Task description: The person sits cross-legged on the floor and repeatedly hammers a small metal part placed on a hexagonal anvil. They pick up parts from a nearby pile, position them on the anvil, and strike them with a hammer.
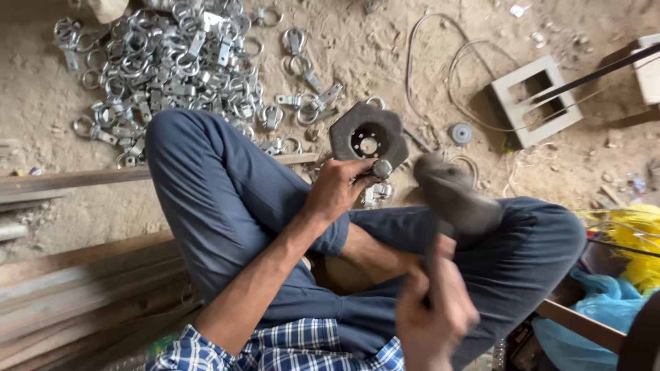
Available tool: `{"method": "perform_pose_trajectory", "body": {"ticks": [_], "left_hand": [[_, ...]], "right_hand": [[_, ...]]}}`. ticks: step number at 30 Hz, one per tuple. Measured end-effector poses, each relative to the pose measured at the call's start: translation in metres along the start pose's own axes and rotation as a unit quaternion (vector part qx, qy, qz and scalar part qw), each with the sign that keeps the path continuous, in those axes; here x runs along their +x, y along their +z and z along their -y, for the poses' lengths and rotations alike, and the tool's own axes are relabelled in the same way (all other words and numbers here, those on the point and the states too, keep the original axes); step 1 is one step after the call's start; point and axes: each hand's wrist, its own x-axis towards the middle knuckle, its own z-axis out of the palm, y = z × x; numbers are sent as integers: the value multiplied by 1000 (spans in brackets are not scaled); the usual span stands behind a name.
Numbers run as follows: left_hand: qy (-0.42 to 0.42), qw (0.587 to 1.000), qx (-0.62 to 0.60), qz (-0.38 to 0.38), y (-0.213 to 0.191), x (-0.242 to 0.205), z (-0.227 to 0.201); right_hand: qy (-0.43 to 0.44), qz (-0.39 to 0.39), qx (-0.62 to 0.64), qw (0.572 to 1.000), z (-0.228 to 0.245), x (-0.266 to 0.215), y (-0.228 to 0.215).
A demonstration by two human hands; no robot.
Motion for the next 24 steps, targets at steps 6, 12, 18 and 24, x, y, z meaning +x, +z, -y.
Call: {"method": "perform_pose_trajectory", "body": {"ticks": [6, 12, 18, 24], "left_hand": [[19, 993, 111, -19, -1, 9, 0], [21, 995, 91, -27, 6, 1, 13], [29, 992, 119, -32, 2, 10, 6], [-7, 984, 170, -59, 12, 9, 9]], "right_hand": [[127, 119, 32, 984, 9, 24, 4], [30, -18, 9, 999, 7, 5, 0], [62, 110, 61, 990, 8, 23, 15], [-9, 21, 11, 1000, 15, 21, -11]]}}
